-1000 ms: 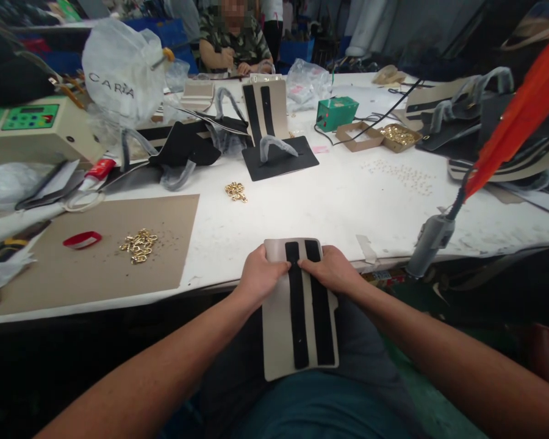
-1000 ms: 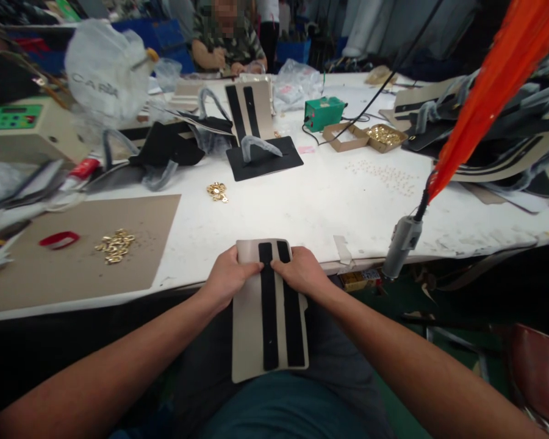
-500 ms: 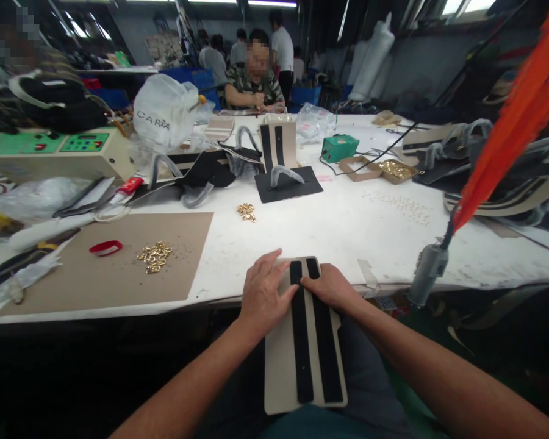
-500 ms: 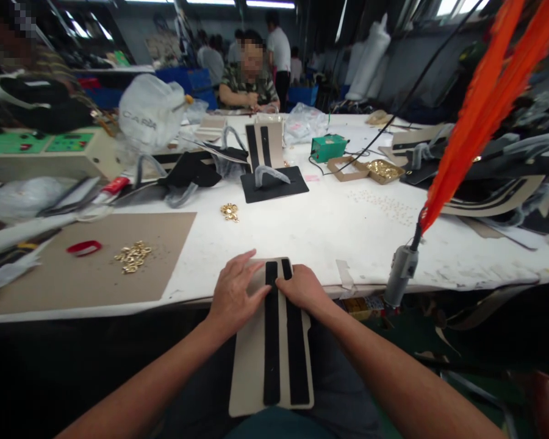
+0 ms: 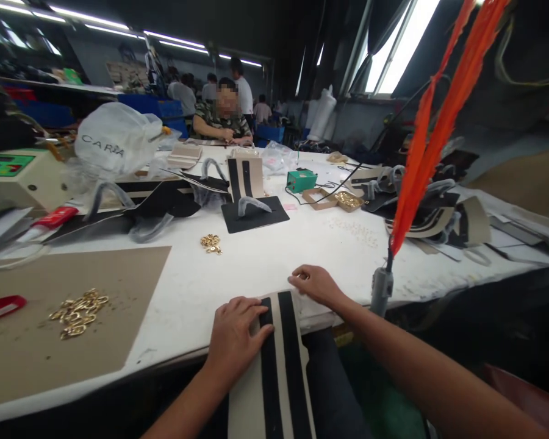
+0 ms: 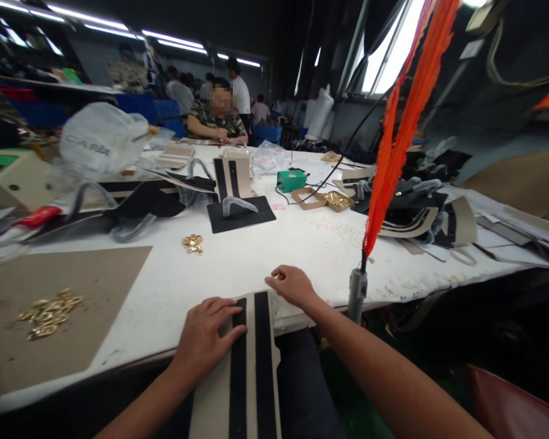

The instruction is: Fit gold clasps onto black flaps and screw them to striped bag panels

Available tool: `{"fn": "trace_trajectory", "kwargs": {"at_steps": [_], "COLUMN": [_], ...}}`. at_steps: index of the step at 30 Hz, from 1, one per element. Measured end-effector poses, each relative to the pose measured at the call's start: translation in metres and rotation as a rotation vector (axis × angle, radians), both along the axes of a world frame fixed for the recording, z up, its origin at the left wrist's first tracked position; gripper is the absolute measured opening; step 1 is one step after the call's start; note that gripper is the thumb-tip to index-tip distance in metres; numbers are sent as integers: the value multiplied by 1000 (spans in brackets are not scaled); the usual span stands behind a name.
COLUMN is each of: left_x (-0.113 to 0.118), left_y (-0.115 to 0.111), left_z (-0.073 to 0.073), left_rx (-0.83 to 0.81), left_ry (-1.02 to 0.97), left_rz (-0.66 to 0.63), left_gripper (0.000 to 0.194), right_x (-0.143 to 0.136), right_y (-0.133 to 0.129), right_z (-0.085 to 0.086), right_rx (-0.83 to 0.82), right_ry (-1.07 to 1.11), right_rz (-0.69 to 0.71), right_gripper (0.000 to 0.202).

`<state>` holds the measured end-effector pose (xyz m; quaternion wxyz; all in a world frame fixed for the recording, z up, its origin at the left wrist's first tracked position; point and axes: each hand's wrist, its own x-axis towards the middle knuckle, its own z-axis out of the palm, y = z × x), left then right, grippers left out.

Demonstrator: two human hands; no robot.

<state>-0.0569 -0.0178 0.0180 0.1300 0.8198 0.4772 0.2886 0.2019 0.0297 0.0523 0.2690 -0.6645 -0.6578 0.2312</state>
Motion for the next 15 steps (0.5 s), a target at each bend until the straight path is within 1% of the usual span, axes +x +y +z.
{"fn": "trace_trajectory", "kwargs": {"at_steps": [5, 7, 10, 12, 15], "left_x": [-4, -5, -7, -9, -12], "left_y": [7, 9, 10, 12, 16], "left_z": [-10, -15, -21, -25, -29], "left_rx": [29, 53, 101, 134, 176], "left_ry": [9, 5, 3, 1, 3], "left_rz": [-5, -4, -6, -5, -15], "left_gripper": [28, 29, 31, 34, 35], "right_x": [85, 115, 145, 156, 165], "right_y": [67, 88, 115, 133, 163], "right_z": [-18, -25, -30, -31, -33], "right_rx": [37, 35, 29, 22, 0], "right_ry": [-128, -169, -208, -226, -250], "right_rz": [-426, -556, -658, -682, -693], "right_gripper": [20, 20, 20, 25, 29]}}
